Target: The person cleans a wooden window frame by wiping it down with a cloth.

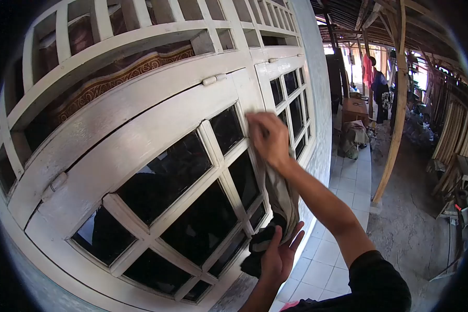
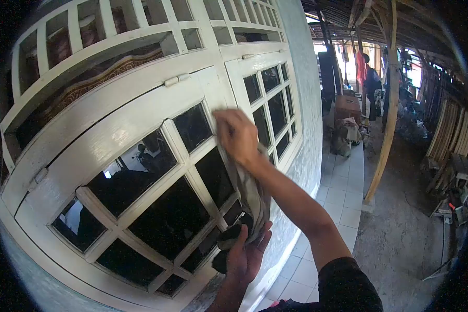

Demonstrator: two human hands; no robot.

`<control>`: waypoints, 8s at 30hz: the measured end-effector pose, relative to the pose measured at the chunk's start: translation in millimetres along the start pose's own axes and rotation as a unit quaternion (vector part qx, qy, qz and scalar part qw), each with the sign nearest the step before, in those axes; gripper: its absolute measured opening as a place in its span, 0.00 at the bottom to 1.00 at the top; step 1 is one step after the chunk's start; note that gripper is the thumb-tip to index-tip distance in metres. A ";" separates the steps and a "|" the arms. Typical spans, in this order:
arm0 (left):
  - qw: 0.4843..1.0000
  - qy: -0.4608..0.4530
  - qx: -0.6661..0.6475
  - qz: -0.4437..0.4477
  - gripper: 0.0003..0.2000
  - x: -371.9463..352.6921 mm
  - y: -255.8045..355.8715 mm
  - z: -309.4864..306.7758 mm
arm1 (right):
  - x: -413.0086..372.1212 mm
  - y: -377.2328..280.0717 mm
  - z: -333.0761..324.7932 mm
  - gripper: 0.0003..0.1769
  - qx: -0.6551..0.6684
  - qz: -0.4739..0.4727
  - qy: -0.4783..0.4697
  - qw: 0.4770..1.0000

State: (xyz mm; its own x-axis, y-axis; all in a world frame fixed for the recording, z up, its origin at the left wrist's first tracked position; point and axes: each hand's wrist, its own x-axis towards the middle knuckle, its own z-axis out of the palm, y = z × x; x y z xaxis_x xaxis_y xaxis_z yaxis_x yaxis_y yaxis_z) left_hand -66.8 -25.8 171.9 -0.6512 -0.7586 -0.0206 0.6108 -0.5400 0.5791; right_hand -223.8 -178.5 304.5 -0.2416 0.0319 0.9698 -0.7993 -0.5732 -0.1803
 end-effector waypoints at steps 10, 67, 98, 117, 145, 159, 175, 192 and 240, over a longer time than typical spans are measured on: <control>0.999 -0.011 -0.026 0.026 0.26 -2.2 17.2 13.8 | -14.2 -5.7 1.4 0.10 -0.007 0.011 0.013 1.000; 0.996 0.074 -0.018 0.039 0.28 -83.5 -14.5 -38.3 | -67.6 -119.6 9.2 0.05 0.102 0.062 -0.024 0.993; 0.992 0.115 -0.017 0.048 0.25 -116.7 -0.8 -64.3 | -81.2 -163.2 18.1 0.11 0.072 0.076 -0.064 0.992; 0.925 0.358 0.114 0.051 0.21 -196.4 -27.1 -170.9 | -228.3 -132.9 -114.1 0.20 0.165 0.551 -0.216 0.789; 0.410 0.036 0.847 0.336 0.21 -265.2 -61.3 -246.9 | -502.7 -156.9 -165.1 0.18 0.208 0.874 -0.232 0.373; 0.655 0.319 0.685 -0.003 0.24 -256.6 -72.5 -209.7 | -485.8 -173.9 -173.8 0.28 0.326 0.898 -0.285 0.073; 0.605 0.294 0.734 0.095 0.19 -266.4 -83.1 -196.7 | -460.1 -156.0 -158.1 0.17 0.322 0.937 -0.107 0.089; 0.684 0.297 0.657 0.112 0.19 -261.5 -81.0 -187.8 | -406.4 -148.5 -162.1 0.28 0.456 0.880 -0.087 0.099; 0.935 0.185 0.295 0.068 0.24 -150.4 -87.8 -129.1 | -163.3 -112.9 -118.8 0.14 0.179 0.464 -0.086 0.863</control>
State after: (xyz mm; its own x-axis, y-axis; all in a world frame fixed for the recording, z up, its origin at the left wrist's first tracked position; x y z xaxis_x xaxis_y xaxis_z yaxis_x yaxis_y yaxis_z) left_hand 35.7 88.7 19.0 -0.3180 -0.9388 -0.1322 0.2503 -0.2176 0.9434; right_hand -159.5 -21.7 147.0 -0.5767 -0.6817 0.4503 -0.0775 -0.5031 -0.8608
